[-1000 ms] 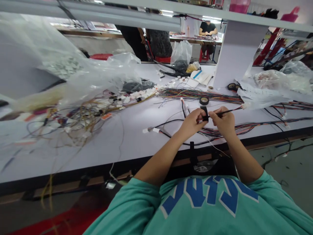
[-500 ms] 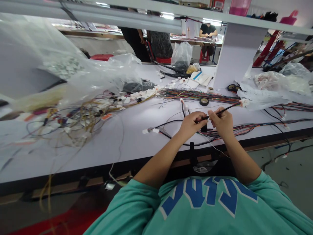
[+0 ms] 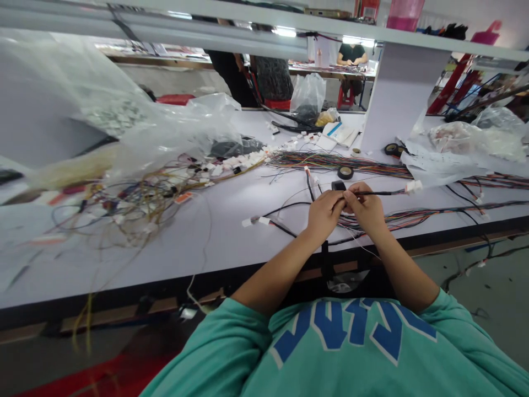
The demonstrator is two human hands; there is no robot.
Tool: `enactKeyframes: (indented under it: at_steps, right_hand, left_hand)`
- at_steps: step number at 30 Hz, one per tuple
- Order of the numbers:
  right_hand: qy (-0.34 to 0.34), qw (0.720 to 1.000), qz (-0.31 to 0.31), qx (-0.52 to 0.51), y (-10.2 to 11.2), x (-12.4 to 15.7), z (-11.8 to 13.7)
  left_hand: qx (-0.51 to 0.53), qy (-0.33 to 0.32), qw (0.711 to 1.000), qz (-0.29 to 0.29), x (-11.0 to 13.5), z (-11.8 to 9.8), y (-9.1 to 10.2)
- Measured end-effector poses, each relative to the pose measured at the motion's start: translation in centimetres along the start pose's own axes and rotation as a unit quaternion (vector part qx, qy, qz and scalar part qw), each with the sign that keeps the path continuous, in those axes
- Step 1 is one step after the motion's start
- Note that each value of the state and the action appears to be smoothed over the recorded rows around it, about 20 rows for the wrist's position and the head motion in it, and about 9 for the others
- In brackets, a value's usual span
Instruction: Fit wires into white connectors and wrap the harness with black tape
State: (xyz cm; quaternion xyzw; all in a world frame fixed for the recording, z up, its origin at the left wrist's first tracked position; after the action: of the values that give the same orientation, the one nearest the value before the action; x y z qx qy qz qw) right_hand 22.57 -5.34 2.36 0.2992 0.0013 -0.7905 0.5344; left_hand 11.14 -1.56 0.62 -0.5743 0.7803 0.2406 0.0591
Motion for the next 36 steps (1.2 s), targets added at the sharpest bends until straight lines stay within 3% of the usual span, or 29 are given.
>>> enactKeyframes:
  at_steps: [3,5,8,10,12,15,18,20,21,24,25,26,28,31,33,36]
  right_hand:
    - [0.077,0.992,-0.075,0.066,0.1,-0.2,-0.2]
    - [0.125,0.983,-0.097,0.089,0.2,-0.2,-0.3]
    - [0.191,0.974,-0.067,0.103,0.0,0.3,-0.2]
    - [0.213,0.973,-0.022,0.089,-0.2,0.6,-0.1]
    - [0.202,0.978,-0.009,0.053,-0.3,0.7,-0.1]
    - [0.098,0.992,-0.06,-0.045,-0.1,0.1,-0.7]
    - [-0.032,0.983,-0.102,-0.147,0.5,-0.8,-1.6]
    - [-0.074,0.98,-0.105,-0.155,1.3,-1.3,-1.9]
    - [-0.079,0.983,-0.095,-0.137,1.8,-1.5,-1.9]
    - [-0.013,0.999,-0.02,-0.031,3.2,-2.0,-1.1]
    - [0.033,0.999,0.012,0.003,3.4,-2.1,-0.6]
    - [0.083,0.995,0.038,0.031,3.5,-2.3,-0.1]
    - [0.164,0.981,0.074,0.066,3.1,-2.8,0.9]
    - [0.209,0.969,0.078,0.109,1.7,-3.7,1.9]
    - [0.206,0.967,0.065,0.135,0.6,-4.0,2.5]
    - [0.197,0.969,0.041,0.146,-0.7,-3.0,3.2]
  left_hand:
    - [0.158,0.083,0.984,-0.001,-0.3,0.3,-0.2]
    - [0.257,0.176,0.95,0.007,-0.7,0.6,0.0]
    - [0.341,0.294,0.881,0.143,-1.4,0.8,0.4]
    - [0.366,0.327,0.836,0.243,-1.5,0.7,0.6]
    - [0.385,0.327,0.819,0.27,-1.6,0.8,0.6]
    - [0.392,0.293,0.845,0.217,-1.4,0.9,0.2]
    - [0.319,0.209,0.91,0.16,-1.1,0.6,0.2]
    - [0.242,0.134,0.947,0.161,-1.1,0.1,0.9]
    - [0.208,0.102,0.954,0.19,-1.0,-0.2,1.2]
    - [0.162,0.062,0.934,0.311,-1.1,-0.5,1.6]
    - [0.155,0.066,0.933,0.319,-1.1,-0.6,1.5]
    - [0.14,0.074,0.943,0.294,-1.3,-0.5,1.4]
    - [0.071,0.087,0.978,0.177,-1.6,-0.6,1.3]
    - [-0.068,0.067,0.995,0.035,-1.9,-1.4,1.5]
    - [-0.11,0.056,0.992,-0.001,-2.0,-2.0,2.2]
    - [-0.084,0.068,0.994,-0.032,-2.0,-2.6,3.8]
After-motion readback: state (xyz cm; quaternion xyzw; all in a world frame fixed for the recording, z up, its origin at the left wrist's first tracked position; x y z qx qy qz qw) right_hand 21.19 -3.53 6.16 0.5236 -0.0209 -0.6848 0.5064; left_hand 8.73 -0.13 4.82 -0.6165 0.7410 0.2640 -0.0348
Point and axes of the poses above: each hand's wrist, its own x-axis away from the middle knuckle, its own y-axis out of the back of the hand, z = x × y, the point moved 2 cm from there along -x, towards the middle knuckle, and after that the axes turned 9 degrees about y, right-handed, at the moved point
